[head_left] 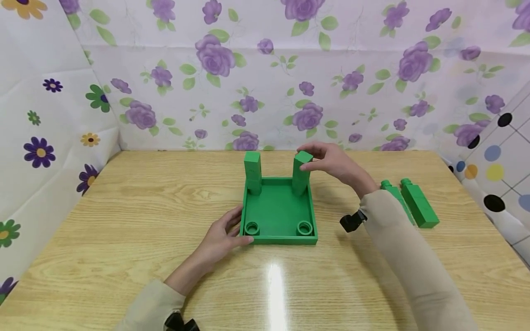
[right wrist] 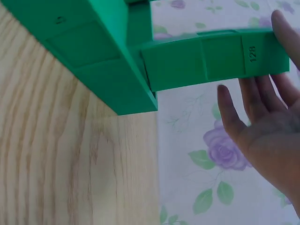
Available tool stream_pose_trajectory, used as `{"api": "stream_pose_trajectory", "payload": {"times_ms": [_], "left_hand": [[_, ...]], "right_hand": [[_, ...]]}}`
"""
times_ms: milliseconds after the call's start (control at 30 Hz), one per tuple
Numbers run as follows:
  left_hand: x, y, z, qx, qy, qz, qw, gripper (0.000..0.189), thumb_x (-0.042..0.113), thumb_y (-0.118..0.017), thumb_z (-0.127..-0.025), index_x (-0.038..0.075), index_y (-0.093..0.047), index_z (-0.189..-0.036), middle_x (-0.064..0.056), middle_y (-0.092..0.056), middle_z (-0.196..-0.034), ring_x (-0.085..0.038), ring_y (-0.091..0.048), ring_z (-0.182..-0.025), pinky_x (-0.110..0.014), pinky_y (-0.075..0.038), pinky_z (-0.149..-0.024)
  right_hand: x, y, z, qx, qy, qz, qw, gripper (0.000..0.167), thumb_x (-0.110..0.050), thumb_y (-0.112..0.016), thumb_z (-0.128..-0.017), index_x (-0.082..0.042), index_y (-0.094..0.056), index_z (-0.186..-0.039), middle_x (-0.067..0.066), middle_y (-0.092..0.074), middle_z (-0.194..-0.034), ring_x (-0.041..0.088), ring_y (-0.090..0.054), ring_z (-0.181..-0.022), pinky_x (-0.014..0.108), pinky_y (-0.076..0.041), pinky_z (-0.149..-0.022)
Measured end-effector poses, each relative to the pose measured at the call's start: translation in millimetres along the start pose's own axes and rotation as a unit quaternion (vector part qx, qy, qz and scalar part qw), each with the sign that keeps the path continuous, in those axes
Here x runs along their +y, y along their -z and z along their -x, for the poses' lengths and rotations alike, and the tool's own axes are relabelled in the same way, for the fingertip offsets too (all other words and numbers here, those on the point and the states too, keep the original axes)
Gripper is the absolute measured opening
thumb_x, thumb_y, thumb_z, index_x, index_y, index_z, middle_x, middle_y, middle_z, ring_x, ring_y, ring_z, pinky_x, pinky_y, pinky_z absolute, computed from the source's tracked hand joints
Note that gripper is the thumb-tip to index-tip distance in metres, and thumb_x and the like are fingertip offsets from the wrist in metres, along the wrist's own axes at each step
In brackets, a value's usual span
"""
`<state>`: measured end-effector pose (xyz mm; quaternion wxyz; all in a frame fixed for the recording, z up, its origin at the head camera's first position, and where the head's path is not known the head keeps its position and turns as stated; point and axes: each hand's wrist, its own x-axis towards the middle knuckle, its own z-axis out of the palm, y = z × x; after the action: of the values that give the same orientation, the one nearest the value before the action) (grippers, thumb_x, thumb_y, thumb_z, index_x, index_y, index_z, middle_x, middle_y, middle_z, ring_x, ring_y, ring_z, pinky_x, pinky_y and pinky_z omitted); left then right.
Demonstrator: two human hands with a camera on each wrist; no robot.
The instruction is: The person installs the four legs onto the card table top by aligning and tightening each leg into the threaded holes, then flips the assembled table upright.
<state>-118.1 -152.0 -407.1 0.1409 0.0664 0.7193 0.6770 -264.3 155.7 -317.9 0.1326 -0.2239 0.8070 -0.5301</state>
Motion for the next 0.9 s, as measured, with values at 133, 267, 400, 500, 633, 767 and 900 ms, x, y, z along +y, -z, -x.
{"api": "stream_pose_trajectory", "payload": {"times_ms": [133,267,400,500,633,767,900], "left_hand": [[0.1,0.3,-0.1,0.000,-0.001,0.001,1.0000,0.084,-0.004,-0.072,-0.083,0.007,-0.026,-0.153,-0.016,-0.029,-0.153,-0.029,-0.027,-0.141,-0.028,-0.036,-0.108],[0.2,0.0,-0.1,0.002,0.000,0.002,1.0000,0.084,-0.004,-0.073,-0.083,0.007,-0.026,-0.153,-0.017,-0.029,-0.153,-0.029,-0.027,-0.140,-0.028,-0.036,-0.107],[0.5,-0.5,-0.1,0.004,0.000,0.002,1.0000,0.084,-0.004,-0.073,-0.083,0.006,-0.026,-0.152,-0.017,-0.029,-0.153,-0.030,-0.027,-0.140,-0.028,-0.036,-0.107],[0.7,-0.5,0.1,0.006,0.000,0.002,1.0000,0.085,-0.005,-0.073,-0.082,0.006,-0.026,-0.152,-0.017,-0.029,-0.152,-0.029,-0.027,-0.140,-0.028,-0.036,-0.108],[1.1,-0.7,0.2,0.007,0.000,0.003,1.0000,0.085,-0.005,-0.073,-0.082,0.006,-0.026,-0.152,-0.017,-0.029,-0.152,-0.029,-0.027,-0.140,-0.027,-0.036,-0.107],[1.4,-1.0,0.2,0.009,0.001,0.003,1.0000,0.085,-0.006,-0.073,-0.082,0.006,-0.026,-0.152,-0.017,-0.030,-0.152,-0.029,-0.028,-0.140,-0.027,-0.036,-0.107],[1.4,-1.2,0.2,0.010,0.003,-0.002,0.9999,0.085,-0.005,-0.073,-0.082,0.006,-0.027,-0.152,-0.017,-0.030,-0.152,-0.029,-0.028,-0.140,-0.027,-0.037,-0.107]], "right_hand": [[1,-5,-0.2,0.044,0.006,0.039,0.9983,0.042,-0.021,-0.077,-0.085,-0.006,-0.060,-0.120,0.009,-0.058,-0.119,0.026,-0.053,-0.114,0.045,-0.046,-0.094],[2,-11,0.5,0.080,0.019,0.066,0.9944,0.040,-0.021,-0.078,-0.083,-0.003,-0.059,-0.113,0.011,-0.052,-0.094,0.025,-0.048,-0.083,0.038,-0.044,-0.070],[1,-16,0.7,0.111,0.025,0.095,0.9889,0.044,-0.025,-0.080,-0.082,-0.001,-0.058,-0.111,0.010,-0.047,-0.090,0.024,-0.041,-0.079,0.035,-0.039,-0.066],[1,-18,0.3,0.123,0.022,0.097,0.9874,0.044,-0.027,-0.081,-0.081,-0.001,-0.057,-0.109,0.010,-0.050,-0.089,0.024,-0.044,-0.079,0.034,-0.042,-0.067],[3,-21,0.3,0.133,0.015,0.082,0.9876,0.045,-0.027,-0.081,-0.080,-0.001,-0.056,-0.107,0.009,-0.053,-0.090,0.023,-0.048,-0.079,0.033,-0.045,-0.067],[5,-24,0.4,0.139,0.017,0.063,0.9881,0.043,-0.025,-0.081,-0.080,-0.002,-0.055,-0.105,0.009,-0.056,-0.091,0.023,-0.056,-0.080,0.033,-0.050,-0.069],[5,-27,2.1,0.138,0.023,0.072,0.9875,0.046,-0.028,-0.080,-0.081,-0.004,-0.055,-0.111,0.009,-0.058,-0.100,0.025,-0.060,-0.090,0.037,-0.053,-0.077]]}}
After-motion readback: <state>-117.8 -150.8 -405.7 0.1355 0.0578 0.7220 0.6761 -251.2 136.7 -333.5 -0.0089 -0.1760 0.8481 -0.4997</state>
